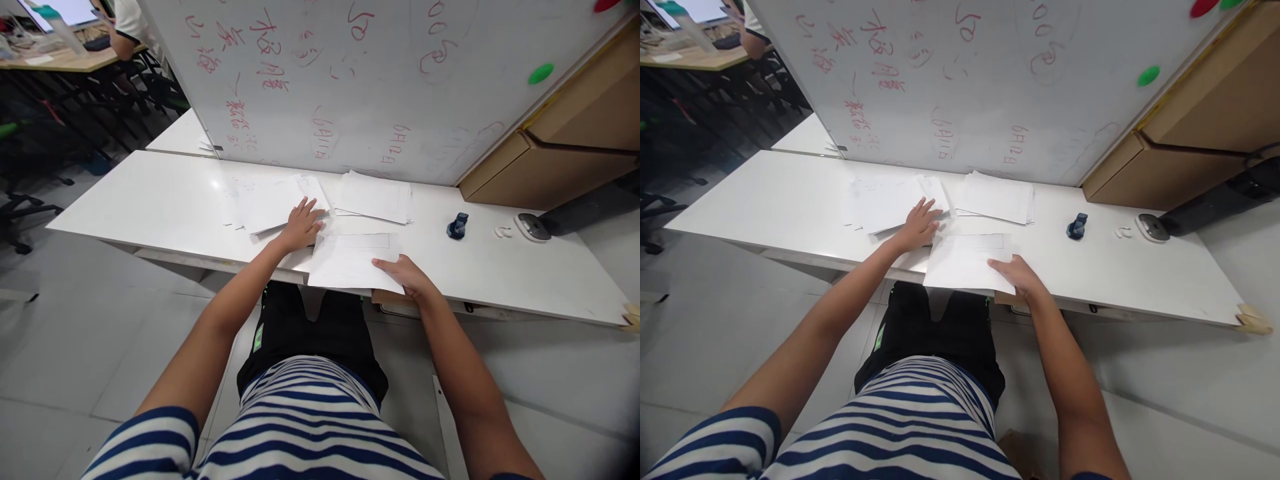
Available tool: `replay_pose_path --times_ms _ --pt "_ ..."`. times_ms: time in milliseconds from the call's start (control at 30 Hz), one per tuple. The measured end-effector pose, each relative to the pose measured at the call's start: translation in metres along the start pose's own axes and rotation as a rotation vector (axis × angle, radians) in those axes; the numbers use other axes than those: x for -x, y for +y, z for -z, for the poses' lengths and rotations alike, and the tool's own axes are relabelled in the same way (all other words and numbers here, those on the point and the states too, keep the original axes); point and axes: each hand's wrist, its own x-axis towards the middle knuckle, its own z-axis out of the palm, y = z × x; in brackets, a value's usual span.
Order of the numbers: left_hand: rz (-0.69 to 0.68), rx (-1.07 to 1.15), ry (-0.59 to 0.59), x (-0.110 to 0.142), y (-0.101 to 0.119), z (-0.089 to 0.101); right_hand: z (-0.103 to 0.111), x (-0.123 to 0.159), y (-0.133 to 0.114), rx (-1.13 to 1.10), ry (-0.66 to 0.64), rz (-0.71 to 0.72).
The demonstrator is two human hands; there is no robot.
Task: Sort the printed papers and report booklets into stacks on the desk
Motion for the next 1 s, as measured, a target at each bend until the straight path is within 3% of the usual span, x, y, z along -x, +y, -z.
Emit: replay_pose_path --times_ms 467,633,1000 --pt "-0.030 0.162 0.035 0.000 -0.005 -0.001 -0.003 -0.001 -0.007 -0.036 -0.071 0.022" --pt "-0.039 0.052 -0.005 0.001 -0.003 0.000 -0.007 -0.008 -0.012 -0.088 -0.158 -0.031" --pt "-0.046 -0.097 -0.017 -0.002 0.000 -0.013 -0.007 -0.008 -0.014 -0.074 -0.165 -0.043"
